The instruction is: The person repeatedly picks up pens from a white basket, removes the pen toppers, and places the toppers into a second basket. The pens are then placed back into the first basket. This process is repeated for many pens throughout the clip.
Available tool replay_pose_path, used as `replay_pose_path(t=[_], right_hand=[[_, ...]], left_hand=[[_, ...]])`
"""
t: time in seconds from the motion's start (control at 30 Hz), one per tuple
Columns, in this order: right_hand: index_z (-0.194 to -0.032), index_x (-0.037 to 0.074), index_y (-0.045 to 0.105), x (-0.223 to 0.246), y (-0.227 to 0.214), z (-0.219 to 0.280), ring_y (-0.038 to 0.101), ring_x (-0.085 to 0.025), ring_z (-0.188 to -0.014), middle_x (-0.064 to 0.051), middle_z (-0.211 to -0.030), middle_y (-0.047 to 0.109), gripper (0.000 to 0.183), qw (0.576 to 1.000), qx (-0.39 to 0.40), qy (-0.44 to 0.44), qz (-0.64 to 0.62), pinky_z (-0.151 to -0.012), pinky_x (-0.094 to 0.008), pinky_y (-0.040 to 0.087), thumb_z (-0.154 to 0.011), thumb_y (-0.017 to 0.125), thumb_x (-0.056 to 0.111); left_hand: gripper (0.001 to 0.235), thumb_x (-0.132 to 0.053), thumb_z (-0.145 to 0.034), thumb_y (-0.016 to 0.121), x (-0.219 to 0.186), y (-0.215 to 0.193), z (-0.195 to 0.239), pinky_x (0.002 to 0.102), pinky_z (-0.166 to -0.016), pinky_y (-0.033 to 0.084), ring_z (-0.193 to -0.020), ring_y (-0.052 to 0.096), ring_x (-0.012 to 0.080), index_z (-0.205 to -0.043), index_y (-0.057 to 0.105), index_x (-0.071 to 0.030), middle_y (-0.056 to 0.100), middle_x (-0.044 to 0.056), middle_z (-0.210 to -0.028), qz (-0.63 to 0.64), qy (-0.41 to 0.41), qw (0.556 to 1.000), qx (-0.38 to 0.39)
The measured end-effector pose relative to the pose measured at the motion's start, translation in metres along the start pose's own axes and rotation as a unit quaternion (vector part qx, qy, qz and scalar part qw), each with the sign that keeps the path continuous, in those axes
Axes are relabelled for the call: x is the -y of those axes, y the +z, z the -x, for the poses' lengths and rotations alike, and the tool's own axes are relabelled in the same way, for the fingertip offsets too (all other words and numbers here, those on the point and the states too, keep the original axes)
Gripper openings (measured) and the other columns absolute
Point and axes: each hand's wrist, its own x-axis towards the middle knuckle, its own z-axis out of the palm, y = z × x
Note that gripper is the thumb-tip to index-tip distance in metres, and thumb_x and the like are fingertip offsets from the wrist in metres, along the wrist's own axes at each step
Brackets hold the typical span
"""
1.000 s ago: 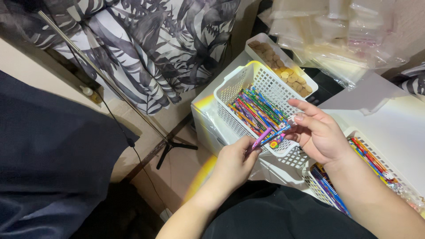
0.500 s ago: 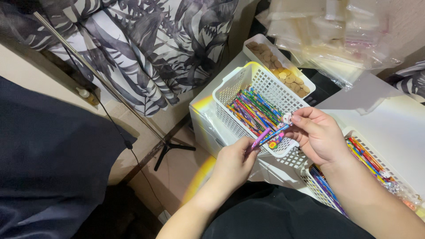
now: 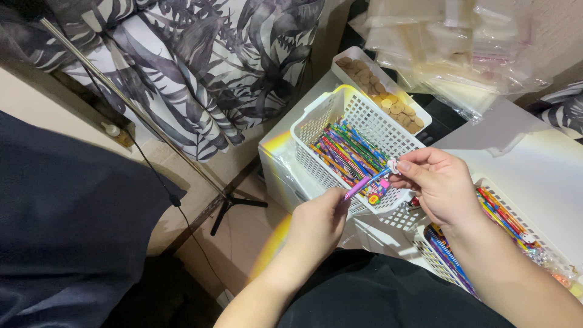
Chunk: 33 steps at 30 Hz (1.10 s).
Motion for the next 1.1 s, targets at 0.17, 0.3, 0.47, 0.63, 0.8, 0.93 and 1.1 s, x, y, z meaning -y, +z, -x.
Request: replay_pose_path(t=[0.17,0.3,0.47,0.63,0.8,0.93,1.1], right_hand=[[-0.093,-0.009,0.058,0.001,0.003,0.0,0.067,-0.025,-0.065,-0.021,-0.073,0.064,0.013,1.0,0.001,-0.008,0.013,-0.06,-0.033,0.058,-0.084,0.063,-0.002],[-0.09,-0.003,0.06,0.015,0.01,0.003,0.067,-0.03,-0.064,-0.018,-0.067,0.061,0.012,0.998,-0.022,0.058,0.014,-0.06,-0.03,0.058,-0.079,0.065,-0.003],[-0.09,0.0,0.061,0.011,0.007,0.002,0.067,-0.026,-0.061,-0.019,-0.065,0.063,0.012,0.996,-0.025,0.075,0.036,-0.045,-0.024,0.047,-0.079,0.066,0.001],[-0.088,-0.001,0.062,0.019,0.006,0.001,0.068,-0.028,-0.062,-0.02,-0.062,0.062,0.011,0.991,-0.031,0.09,0.098,-0.042,-0.027,0.047,-0.079,0.068,0.003],[-0.089,-0.004,0.061,0.011,-0.005,-0.004,0.066,-0.03,-0.061,-0.025,-0.064,0.063,0.012,0.989,0.004,0.114,0.094,-0.054,-0.031,0.054,-0.078,0.065,-0.003],[-0.088,-0.005,0.061,0.01,0.005,0.002,0.066,-0.029,-0.061,-0.023,-0.066,0.062,0.012,0.995,-0.029,0.078,0.049,-0.057,-0.03,0.056,-0.077,0.065,-0.005],[-0.088,-0.008,0.061,0.012,0.006,0.004,0.068,-0.032,-0.065,-0.027,-0.072,0.065,0.012,0.991,0.003,0.081,0.107,-0.062,-0.034,0.058,-0.077,0.065,-0.004]], left_hand=[[0.008,-0.019,-0.088,0.054,0.002,0.003,0.002,0.039,-0.058,0.052,-0.069,0.066,0.0284,-0.093,0.06,-0.017,0.064,0.008,-0.067,-0.067,0.082,0.992,-0.07],[0.007,-0.018,-0.09,0.05,0.007,0.008,0.002,0.046,-0.046,0.042,-0.06,0.055,0.0327,-0.09,0.055,-0.014,0.057,0.008,-0.067,-0.096,0.108,0.987,-0.071],[0.004,-0.01,-0.084,0.05,0.006,0.002,0.002,0.046,-0.043,0.037,-0.055,0.051,0.0342,-0.082,0.047,-0.012,0.049,0.009,-0.061,-0.109,0.13,0.984,-0.049],[0.008,-0.005,-0.082,0.049,0.011,0.004,0.0,0.045,-0.038,0.034,-0.051,0.048,0.0312,-0.081,0.047,-0.012,0.046,0.007,-0.061,-0.126,0.181,0.973,-0.071],[0.012,-0.002,-0.077,0.05,0.011,-0.001,-0.003,0.044,-0.038,0.034,-0.051,0.047,0.031,-0.083,0.047,-0.012,0.049,0.005,-0.062,-0.147,0.213,0.964,-0.057],[0.013,-0.003,-0.076,0.05,0.003,0.007,-0.002,0.046,-0.038,0.033,-0.049,0.047,0.0332,-0.076,0.04,-0.011,0.045,0.007,-0.057,-0.13,0.168,0.975,-0.063],[0.011,-0.006,-0.076,0.051,0.01,0.002,-0.009,0.049,-0.036,0.033,-0.05,0.048,0.0343,-0.079,0.043,-0.013,0.048,0.006,-0.06,-0.178,0.174,0.968,-0.026]])
